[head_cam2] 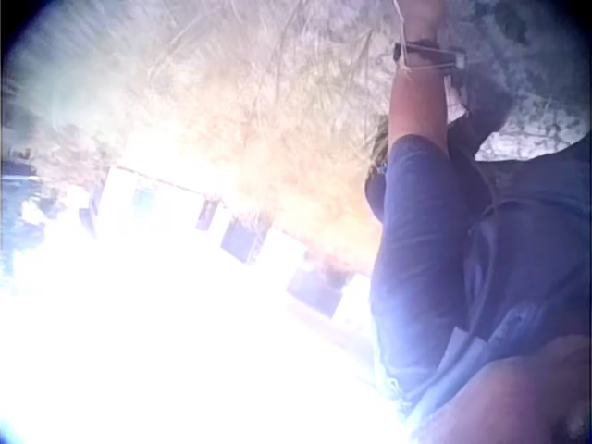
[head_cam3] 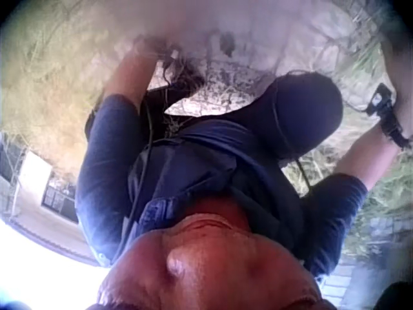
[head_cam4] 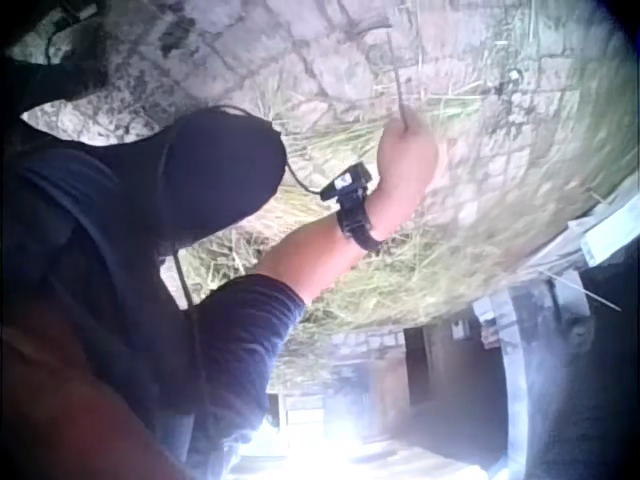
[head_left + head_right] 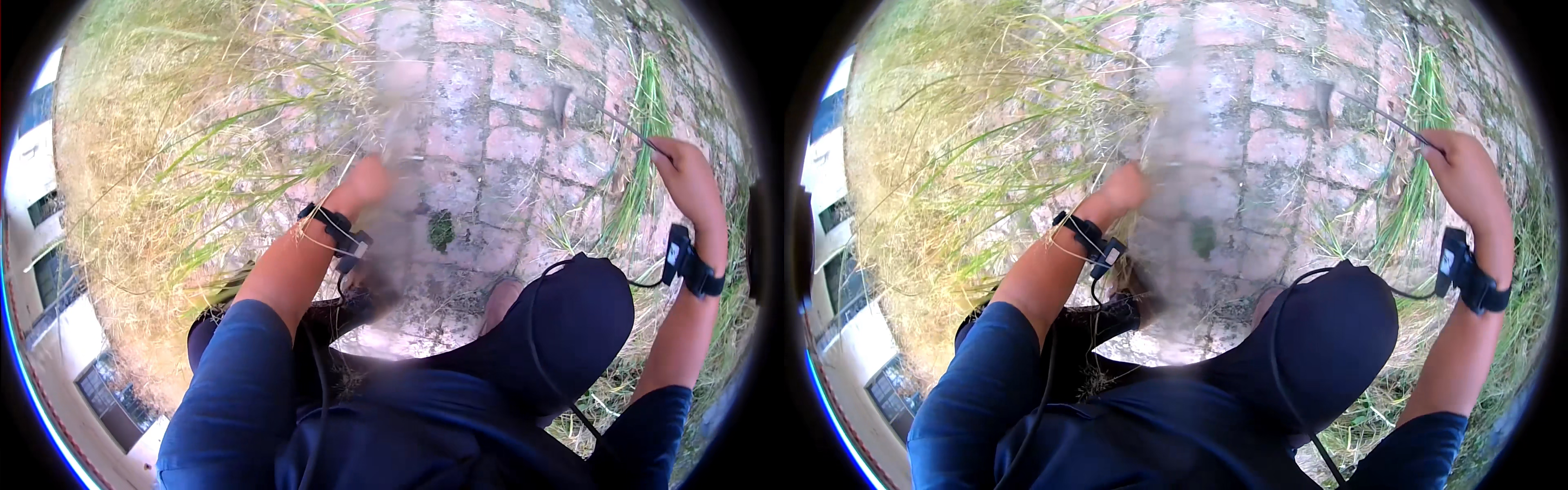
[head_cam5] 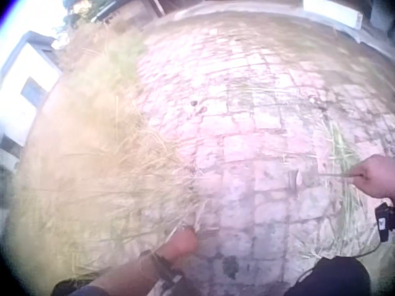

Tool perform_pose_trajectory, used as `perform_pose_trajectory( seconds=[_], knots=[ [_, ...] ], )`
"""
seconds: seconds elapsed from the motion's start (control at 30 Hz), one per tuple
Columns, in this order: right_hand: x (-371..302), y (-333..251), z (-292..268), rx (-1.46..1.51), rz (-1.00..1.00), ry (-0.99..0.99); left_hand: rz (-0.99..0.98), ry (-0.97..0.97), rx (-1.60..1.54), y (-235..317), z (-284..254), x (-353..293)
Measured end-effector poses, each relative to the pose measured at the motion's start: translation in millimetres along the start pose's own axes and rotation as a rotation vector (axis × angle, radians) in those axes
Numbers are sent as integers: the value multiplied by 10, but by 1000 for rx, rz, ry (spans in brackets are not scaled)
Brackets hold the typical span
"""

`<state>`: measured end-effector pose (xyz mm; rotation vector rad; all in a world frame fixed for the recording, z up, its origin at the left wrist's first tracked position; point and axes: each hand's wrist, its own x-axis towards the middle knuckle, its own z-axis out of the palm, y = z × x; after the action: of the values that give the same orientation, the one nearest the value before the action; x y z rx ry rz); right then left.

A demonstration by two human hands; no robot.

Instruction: The person cuts tall grass from between bricks on a walkway using a small sickle, gathering the cut grass into a pile by hand.

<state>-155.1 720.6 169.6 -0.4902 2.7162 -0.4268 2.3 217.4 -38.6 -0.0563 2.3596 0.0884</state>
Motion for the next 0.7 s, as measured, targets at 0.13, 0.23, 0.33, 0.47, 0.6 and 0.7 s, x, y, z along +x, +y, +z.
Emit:
perform_pose_trajectory(
  seconds=[0.13, 0.23, 0.33, 0.47, 0.6, 0.7],
  knots=[
    [-163, 81, 0, 1, 170, -29, -339, -40, -730, 655, -291, -179],
    [-31, 112, 49, -65, 132, -69, -452, -21, -1018, 676, -184, -185],
    [95, -17, 39, -87, 118, -59, 283, -83, 129, 347, 102, -17],
    [138, -23, 40, -189, 129, -48, 155, 57, -279, 434, 297, -61],
    [42, 55, -70, 100, 121, -28, -51, 121, -336, 641, -138, -306],
    [40, -340, 124, 742, 312, -234, -52, 73, -146, 503, -188, -359]
  ],
)
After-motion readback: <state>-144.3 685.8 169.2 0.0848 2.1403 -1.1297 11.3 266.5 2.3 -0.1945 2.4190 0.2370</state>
